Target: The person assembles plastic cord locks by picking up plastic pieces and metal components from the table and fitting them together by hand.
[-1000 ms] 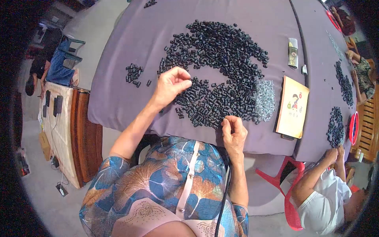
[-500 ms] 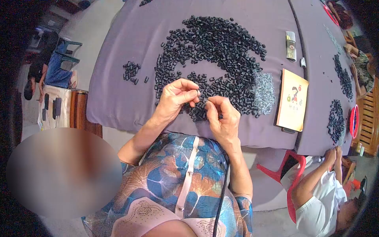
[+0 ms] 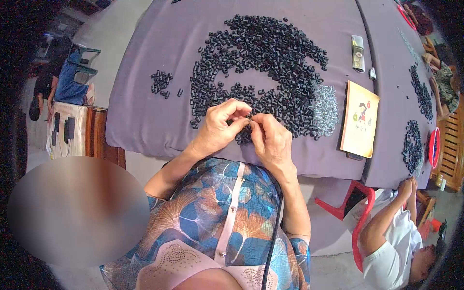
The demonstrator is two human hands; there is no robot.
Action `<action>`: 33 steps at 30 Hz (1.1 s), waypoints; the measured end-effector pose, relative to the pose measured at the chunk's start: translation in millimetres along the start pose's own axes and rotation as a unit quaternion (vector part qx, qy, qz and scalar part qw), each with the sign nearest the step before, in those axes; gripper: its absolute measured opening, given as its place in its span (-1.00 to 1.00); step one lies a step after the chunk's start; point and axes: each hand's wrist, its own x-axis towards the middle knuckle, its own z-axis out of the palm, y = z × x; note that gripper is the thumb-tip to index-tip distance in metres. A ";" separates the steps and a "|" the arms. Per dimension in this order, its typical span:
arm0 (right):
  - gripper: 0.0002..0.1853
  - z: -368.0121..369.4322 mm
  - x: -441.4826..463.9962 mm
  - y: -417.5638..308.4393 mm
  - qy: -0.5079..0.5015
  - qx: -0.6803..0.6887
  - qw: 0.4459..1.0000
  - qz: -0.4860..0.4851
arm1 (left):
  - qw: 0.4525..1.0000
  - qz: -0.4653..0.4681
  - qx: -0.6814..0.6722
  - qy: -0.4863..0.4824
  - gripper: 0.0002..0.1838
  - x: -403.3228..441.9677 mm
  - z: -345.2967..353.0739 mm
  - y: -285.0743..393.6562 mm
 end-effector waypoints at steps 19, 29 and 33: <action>-0.93 2.5 -4.4 -0.7 -0.011 -0.024 1.000 0.001 | 0.989 -0.085 -0.115 -0.026 -0.87 -11.3 1.5 -8.1; -0.91 0.3 13.6 4.6 -0.151 0.235 0.940 0.197 | 0.966 -0.070 -0.248 -0.037 -0.88 -19.4 -8.1 -25.9; -0.86 5.3 34.3 7.9 -0.264 0.343 0.847 0.310 | 0.965 -0.050 -0.253 -0.037 -0.86 -23.6 -20.5 -34.9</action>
